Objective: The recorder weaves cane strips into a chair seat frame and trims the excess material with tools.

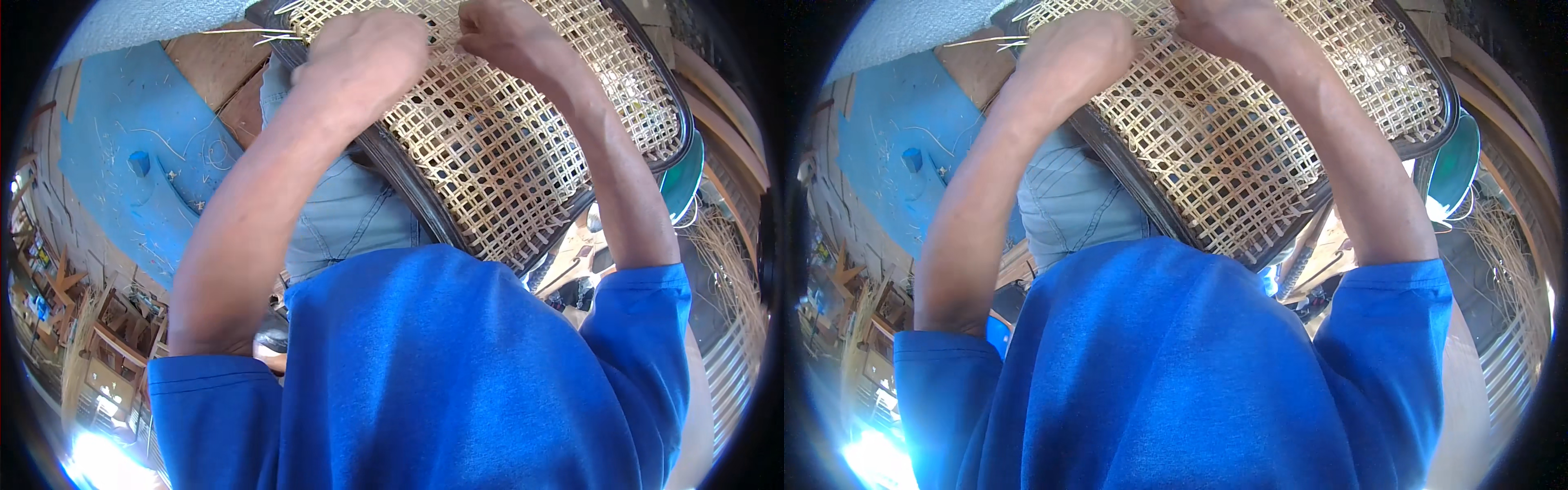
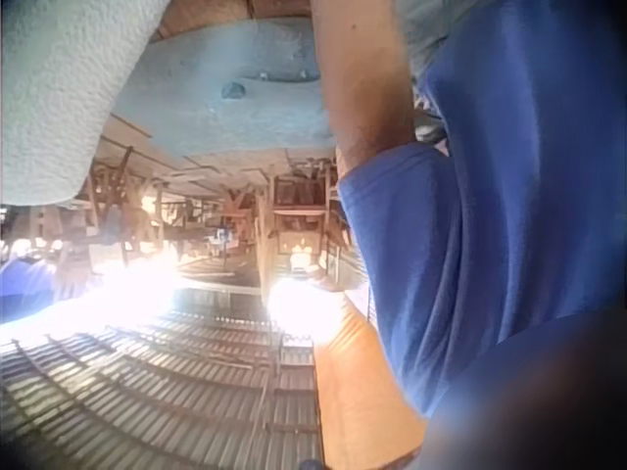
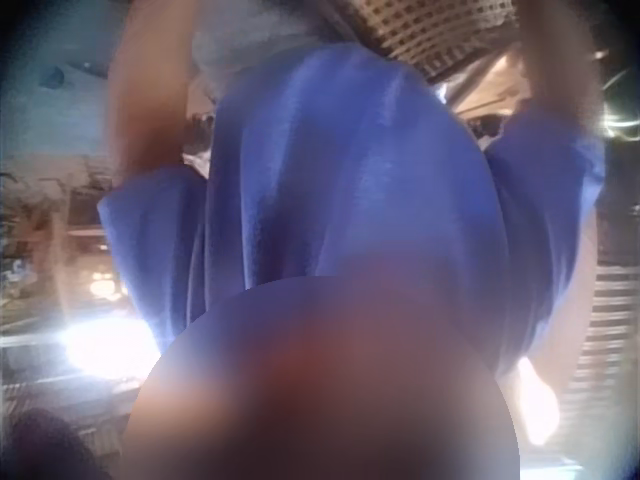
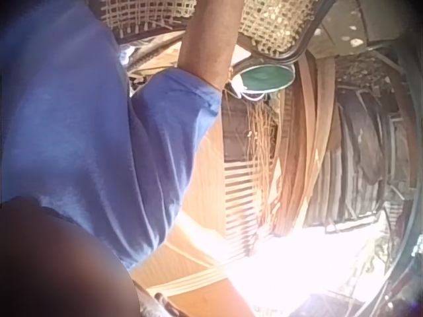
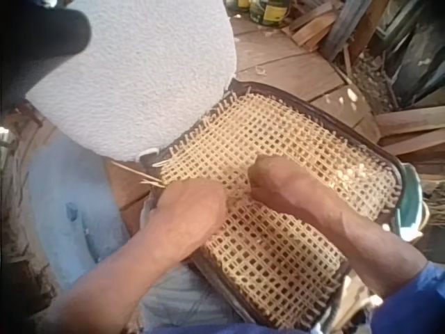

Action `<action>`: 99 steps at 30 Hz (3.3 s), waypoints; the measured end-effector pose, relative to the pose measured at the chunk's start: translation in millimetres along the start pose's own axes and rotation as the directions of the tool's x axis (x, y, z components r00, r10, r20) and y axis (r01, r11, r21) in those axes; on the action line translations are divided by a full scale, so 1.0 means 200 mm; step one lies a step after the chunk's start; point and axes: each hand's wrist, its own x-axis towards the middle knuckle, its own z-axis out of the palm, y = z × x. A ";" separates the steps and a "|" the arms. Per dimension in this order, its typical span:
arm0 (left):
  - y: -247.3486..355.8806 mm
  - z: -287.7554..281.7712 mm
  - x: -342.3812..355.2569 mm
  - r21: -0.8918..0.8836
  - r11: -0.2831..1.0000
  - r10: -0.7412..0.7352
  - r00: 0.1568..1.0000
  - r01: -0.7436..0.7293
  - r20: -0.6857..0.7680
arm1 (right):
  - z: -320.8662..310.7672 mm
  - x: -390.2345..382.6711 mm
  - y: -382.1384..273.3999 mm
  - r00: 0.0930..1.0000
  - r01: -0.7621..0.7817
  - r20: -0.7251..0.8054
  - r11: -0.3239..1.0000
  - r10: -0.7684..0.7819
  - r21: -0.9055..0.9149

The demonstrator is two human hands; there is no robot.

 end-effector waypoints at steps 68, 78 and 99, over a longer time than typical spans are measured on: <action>-0.05 -0.14 0.19 0.159 0.987 -0.018 0.952 -0.033 0.306 | 0.06 0.05 0.04 0.999 -0.043 -0.009 0.956 0.047 0.291; 0.06 0.00 0.10 0.021 0.999 -0.038 0.994 0.036 0.098 | -0.21 -0.08 -0.05 0.987 -0.159 0.048 0.923 0.152 0.350; 0.01 0.02 0.04 -0.142 0.986 -0.085 0.995 0.092 0.054 | -0.06 0.11 0.09 0.986 0.157 0.031 0.980 -0.162 0.123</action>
